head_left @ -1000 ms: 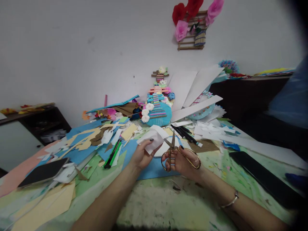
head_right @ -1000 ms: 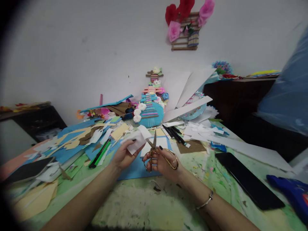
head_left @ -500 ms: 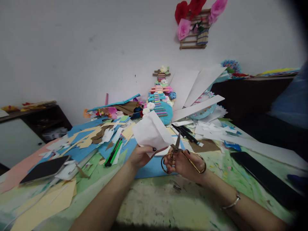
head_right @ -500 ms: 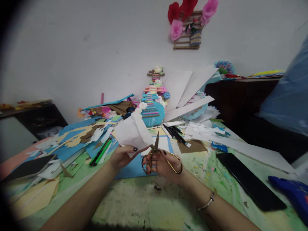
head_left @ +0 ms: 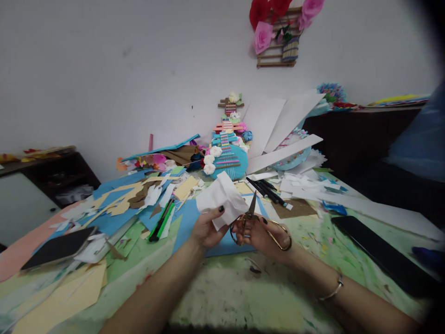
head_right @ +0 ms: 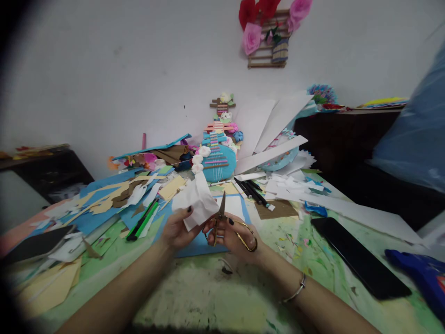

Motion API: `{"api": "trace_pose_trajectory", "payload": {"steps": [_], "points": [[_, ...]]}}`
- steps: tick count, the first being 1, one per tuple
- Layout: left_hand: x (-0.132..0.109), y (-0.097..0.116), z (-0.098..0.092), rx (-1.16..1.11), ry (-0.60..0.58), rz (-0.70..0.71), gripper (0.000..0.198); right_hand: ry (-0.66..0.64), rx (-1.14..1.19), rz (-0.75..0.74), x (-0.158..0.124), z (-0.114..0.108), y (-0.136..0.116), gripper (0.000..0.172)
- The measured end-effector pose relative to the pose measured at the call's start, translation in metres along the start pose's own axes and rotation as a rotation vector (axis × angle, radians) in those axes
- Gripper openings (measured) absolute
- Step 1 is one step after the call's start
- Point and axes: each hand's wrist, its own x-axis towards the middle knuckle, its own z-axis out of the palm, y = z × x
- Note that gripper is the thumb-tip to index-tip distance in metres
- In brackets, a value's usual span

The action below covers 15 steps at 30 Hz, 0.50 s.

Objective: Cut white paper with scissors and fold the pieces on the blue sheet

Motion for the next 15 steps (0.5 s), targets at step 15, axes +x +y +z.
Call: {"api": "trace_pose_trajectory", "payload": {"steps": [15], "points": [[0.004,-0.005,0.011,0.102,0.06,0.071,0.013,0.017,-0.034,-0.03,-0.002,0.009,0.003,0.04]]}}
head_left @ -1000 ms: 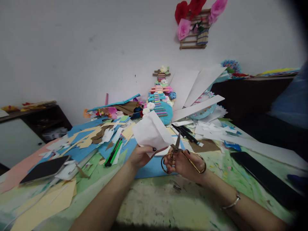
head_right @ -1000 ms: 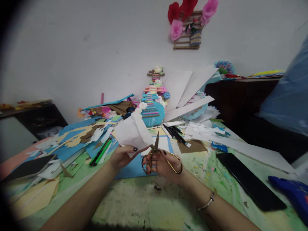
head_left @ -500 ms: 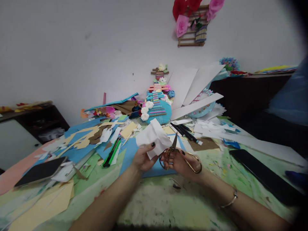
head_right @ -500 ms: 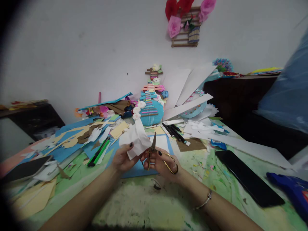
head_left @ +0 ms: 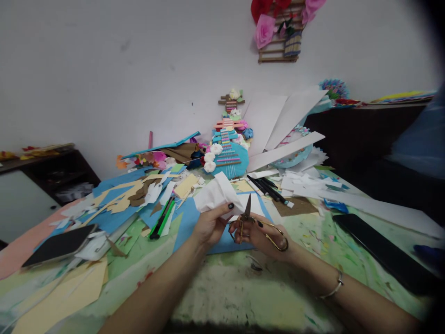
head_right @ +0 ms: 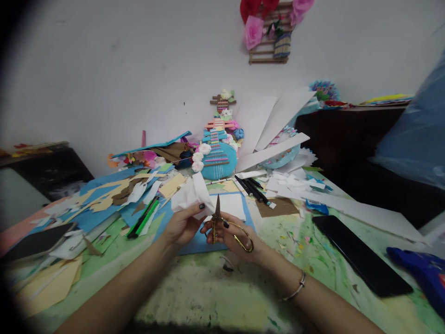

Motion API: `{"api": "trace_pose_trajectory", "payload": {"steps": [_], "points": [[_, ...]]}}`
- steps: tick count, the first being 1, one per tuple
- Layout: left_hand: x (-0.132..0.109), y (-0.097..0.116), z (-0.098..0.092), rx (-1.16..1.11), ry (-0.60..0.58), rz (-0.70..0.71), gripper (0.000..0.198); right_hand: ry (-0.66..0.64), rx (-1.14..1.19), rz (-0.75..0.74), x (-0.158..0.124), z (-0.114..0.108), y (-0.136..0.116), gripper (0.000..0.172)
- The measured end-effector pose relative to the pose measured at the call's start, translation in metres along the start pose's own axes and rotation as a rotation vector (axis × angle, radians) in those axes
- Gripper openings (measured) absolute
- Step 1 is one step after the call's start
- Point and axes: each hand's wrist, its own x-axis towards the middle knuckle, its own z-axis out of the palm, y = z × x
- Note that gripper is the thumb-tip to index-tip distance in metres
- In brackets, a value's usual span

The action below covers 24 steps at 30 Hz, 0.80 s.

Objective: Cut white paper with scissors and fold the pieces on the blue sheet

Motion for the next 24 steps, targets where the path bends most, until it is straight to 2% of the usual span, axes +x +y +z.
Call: {"api": "trace_pose_trajectory", "payload": {"steps": [4,9,15,19,21,24], "points": [[0.0009,0.0007,-0.0013,-0.016,0.017,0.036,0.018,-0.006,-0.027,-0.019,0.001,0.0004,-0.0009,0.043],[-0.002,0.0045,-0.0011,-0.08,0.029,0.063,0.03,-0.034,-0.038,0.036,0.0009,0.0038,-0.0043,0.051],[-0.0048,0.0077,0.0003,-0.098,0.076,-0.008,0.022,-0.043,-0.03,0.021,0.0009,0.0031,-0.0038,0.056],[-0.0033,0.0047,-0.0004,-0.018,-0.039,-0.04,0.016,-0.025,-0.015,0.025,-0.0001,0.0025,-0.0014,0.049],[-0.0027,0.0031,-0.0003,0.0,-0.081,-0.038,0.022,-0.021,-0.006,0.019,-0.0006,0.0027,-0.0008,0.045],[-0.0024,0.0021,0.0007,-0.007,-0.057,-0.002,0.034,-0.03,-0.015,0.002,-0.0007,0.0032,-0.0017,0.045]]}}
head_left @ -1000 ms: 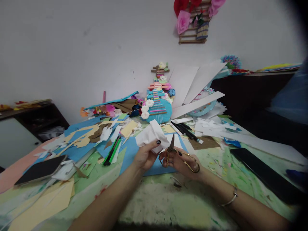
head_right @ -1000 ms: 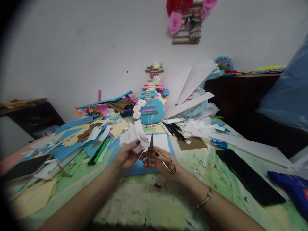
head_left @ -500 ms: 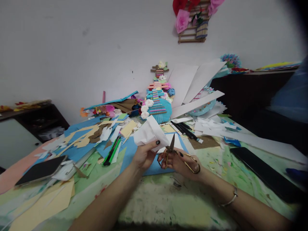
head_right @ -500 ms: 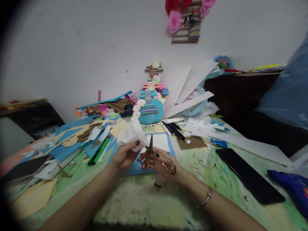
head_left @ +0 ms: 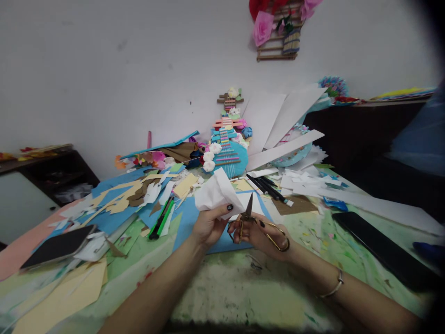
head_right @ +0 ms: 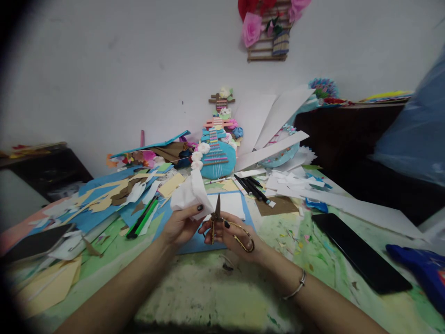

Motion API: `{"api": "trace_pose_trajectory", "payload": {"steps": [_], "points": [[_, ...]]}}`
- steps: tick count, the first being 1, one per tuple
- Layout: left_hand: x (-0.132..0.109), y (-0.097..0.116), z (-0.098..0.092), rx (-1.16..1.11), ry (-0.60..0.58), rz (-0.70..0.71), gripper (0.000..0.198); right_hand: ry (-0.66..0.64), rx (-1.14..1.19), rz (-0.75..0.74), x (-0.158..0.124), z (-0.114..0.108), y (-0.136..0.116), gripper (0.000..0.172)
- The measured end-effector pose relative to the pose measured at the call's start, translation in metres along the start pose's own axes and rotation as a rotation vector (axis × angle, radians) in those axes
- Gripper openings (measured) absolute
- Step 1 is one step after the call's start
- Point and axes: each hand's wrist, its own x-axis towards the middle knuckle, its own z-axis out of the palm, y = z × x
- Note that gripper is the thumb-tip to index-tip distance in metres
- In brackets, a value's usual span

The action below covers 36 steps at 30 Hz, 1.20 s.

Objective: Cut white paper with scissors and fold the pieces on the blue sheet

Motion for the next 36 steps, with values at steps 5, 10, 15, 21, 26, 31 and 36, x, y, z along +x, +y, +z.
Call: {"api": "trace_pose_trajectory", "payload": {"steps": [5,10,15,21,26,31,36], "points": [[0.0,0.0,0.001,-0.032,0.088,0.071,0.038,0.007,-0.013,0.004,0.001,-0.001,-0.003,0.046],[-0.001,-0.001,0.001,-0.025,0.068,0.06,0.034,-0.02,0.011,0.054,0.003,-0.002,-0.004,0.046],[0.001,-0.002,0.001,-0.073,0.099,0.098,0.045,0.004,0.025,0.029,0.001,-0.002,-0.002,0.044],[0.001,-0.002,0.0,-0.102,0.088,0.101,0.052,0.046,-0.002,-0.004,0.002,0.004,-0.001,0.049],[0.0,-0.002,0.002,-0.097,0.091,0.086,0.055,0.092,-0.037,0.029,0.003,0.011,-0.003,0.057],[0.0,-0.001,0.001,-0.081,0.08,0.102,0.06,0.122,-0.086,0.029,0.001,0.011,-0.002,0.059],[0.001,-0.001,0.0,-0.078,0.059,0.116,0.062,0.107,-0.169,0.003,-0.001,0.003,0.003,0.058]]}}
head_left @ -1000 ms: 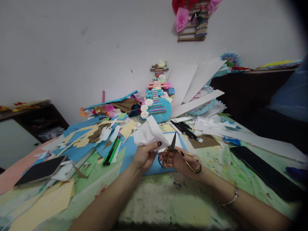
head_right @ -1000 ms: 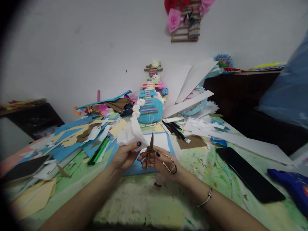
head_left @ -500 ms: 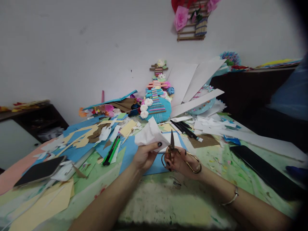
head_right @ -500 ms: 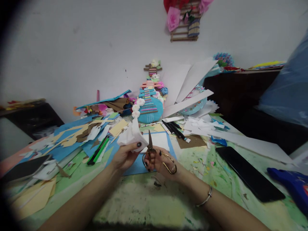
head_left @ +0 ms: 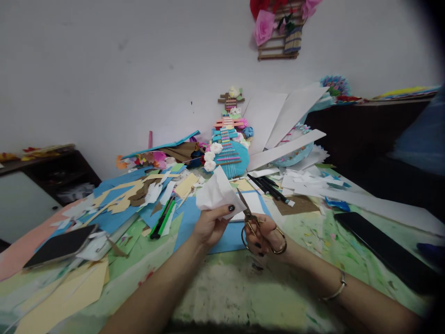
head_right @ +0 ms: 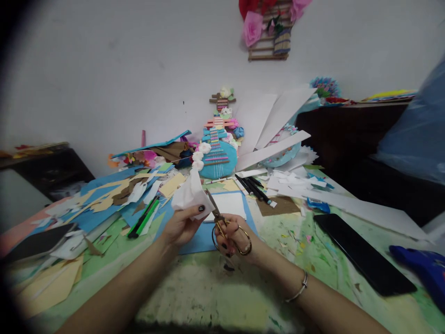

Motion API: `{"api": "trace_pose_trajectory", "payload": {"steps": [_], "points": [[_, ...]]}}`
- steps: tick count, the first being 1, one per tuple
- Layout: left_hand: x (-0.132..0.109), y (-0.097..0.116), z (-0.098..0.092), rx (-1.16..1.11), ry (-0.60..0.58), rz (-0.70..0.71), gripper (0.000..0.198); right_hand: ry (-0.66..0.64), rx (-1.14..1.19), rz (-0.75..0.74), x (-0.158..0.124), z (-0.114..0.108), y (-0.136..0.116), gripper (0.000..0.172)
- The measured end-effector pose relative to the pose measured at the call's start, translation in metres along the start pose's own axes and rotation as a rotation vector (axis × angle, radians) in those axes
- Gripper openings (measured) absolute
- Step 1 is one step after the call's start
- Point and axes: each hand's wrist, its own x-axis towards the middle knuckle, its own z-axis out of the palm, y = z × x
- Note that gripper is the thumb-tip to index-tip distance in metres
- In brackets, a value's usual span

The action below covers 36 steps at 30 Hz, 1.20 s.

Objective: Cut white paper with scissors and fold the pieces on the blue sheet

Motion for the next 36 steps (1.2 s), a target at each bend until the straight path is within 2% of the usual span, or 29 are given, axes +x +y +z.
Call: {"api": "trace_pose_trajectory", "payload": {"steps": [9,13,17,23,31,36], "points": [[-0.001,0.004,-0.004,-0.054,-0.061,-0.011,0.065,0.035,-0.032,0.007,0.001,0.005,-0.005,0.06],[-0.001,0.011,-0.007,-0.167,0.03,-0.053,0.057,0.043,-0.068,0.006,0.002,0.007,-0.007,0.059],[-0.001,0.013,-0.004,-0.18,0.098,-0.06,0.048,0.034,-0.124,0.011,0.002,0.003,-0.005,0.058],[0.002,0.009,-0.002,-0.135,0.112,-0.027,0.049,0.0,-0.115,0.033,0.003,-0.001,0.002,0.058],[0.003,0.006,-0.002,-0.079,0.117,0.035,0.055,-0.014,-0.138,-0.015,0.005,0.002,0.002,0.065],[0.002,0.004,-0.001,-0.074,0.086,0.035,0.056,-0.008,-0.12,-0.068,0.007,0.008,-0.001,0.062]]}}
